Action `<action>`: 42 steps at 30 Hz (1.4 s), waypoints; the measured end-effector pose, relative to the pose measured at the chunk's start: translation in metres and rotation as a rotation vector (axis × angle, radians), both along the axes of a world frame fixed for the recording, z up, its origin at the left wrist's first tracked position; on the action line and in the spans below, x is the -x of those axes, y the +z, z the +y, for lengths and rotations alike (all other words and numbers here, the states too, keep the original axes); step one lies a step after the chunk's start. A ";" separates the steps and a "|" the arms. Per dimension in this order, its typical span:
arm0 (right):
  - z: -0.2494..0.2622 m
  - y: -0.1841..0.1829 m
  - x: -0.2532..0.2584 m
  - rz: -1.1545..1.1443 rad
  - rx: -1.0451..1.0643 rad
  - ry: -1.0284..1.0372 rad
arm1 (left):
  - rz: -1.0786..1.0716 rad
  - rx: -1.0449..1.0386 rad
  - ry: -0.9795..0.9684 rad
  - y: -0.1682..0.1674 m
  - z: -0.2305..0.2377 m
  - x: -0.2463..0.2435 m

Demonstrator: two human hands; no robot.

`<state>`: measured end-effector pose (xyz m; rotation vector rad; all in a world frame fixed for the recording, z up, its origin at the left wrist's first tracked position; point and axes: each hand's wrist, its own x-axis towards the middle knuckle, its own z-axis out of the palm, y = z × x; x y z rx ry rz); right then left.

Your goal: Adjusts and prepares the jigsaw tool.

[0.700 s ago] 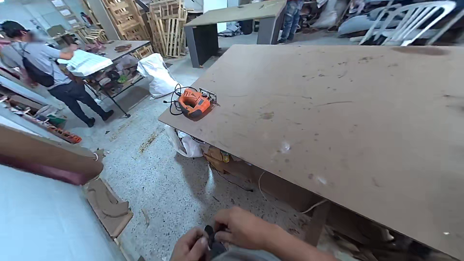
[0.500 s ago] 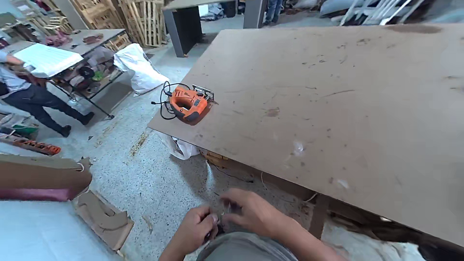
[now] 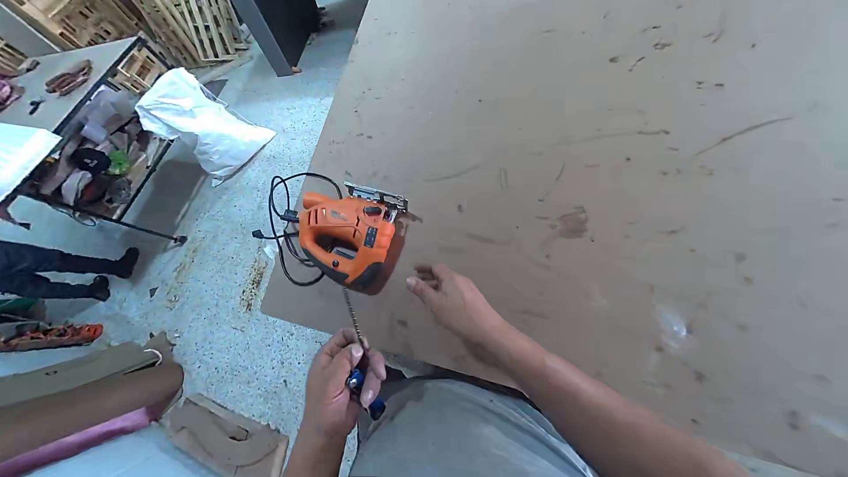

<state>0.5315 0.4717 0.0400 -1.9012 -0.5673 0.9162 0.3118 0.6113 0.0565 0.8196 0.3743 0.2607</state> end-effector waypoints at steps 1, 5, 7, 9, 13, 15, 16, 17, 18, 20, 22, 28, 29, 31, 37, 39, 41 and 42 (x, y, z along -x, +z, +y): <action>0.017 0.004 -0.012 0.006 0.046 0.002 | -0.022 0.020 0.011 0.002 0.015 0.000; 0.071 0.002 -0.042 -0.068 0.135 -0.084 | -0.084 0.035 -0.009 0.002 0.077 -0.005; 0.083 -0.002 -0.059 -0.084 0.142 -0.225 | -0.112 0.015 -0.091 -0.009 0.110 -0.010; 0.092 -0.007 -0.079 -0.013 0.151 -0.375 | -0.124 0.023 -0.228 -0.017 0.145 -0.016; 0.124 -0.011 -0.095 0.160 0.127 -0.449 | -0.110 0.017 -0.500 -0.019 0.208 -0.032; 0.142 -0.011 -0.093 0.106 0.215 -0.483 | -0.109 0.003 -0.594 -0.019 0.232 -0.038; 0.148 -0.012 -0.091 0.111 0.216 -0.532 | -0.103 -0.007 -0.631 -0.019 0.241 -0.040; 0.153 -0.015 -0.089 0.140 0.177 -0.598 | -0.101 -0.022 -0.670 -0.019 0.249 -0.042; 0.157 -0.018 -0.087 0.177 0.117 -0.669 | -0.108 -0.032 -0.712 -0.018 0.255 -0.043; 0.159 -0.019 -0.081 0.221 0.003 -0.777 | -0.134 -0.055 -0.799 -0.016 0.263 -0.046; 0.157 -0.015 -0.072 0.184 -0.077 -0.856 | -0.151 -0.086 -0.868 -0.013 0.264 -0.047; 0.124 0.024 -0.020 -0.066 -0.253 -0.820 | -0.261 -0.462 -1.105 0.013 0.259 -0.041; 0.119 0.034 -0.007 -0.144 -0.293 -0.786 | -0.289 -0.536 -1.136 0.020 0.257 -0.040; 0.101 0.057 0.018 -0.351 -0.342 -0.630 | -0.312 -0.686 -1.153 0.036 0.248 -0.037; 0.050 0.070 0.066 -0.765 -0.496 -0.225 | -0.274 -0.853 -0.996 0.073 0.230 -0.022; 0.039 0.062 0.084 -0.730 -0.530 -0.216 | -0.228 -0.763 -0.903 0.090 0.220 -0.018; 0.035 0.054 0.099 -0.704 -0.567 -0.217 | -0.233 -0.708 -0.785 0.103 0.207 -0.020; 0.037 0.052 0.105 -0.706 -0.601 -0.223 | -0.250 -0.711 -0.709 0.106 0.201 -0.023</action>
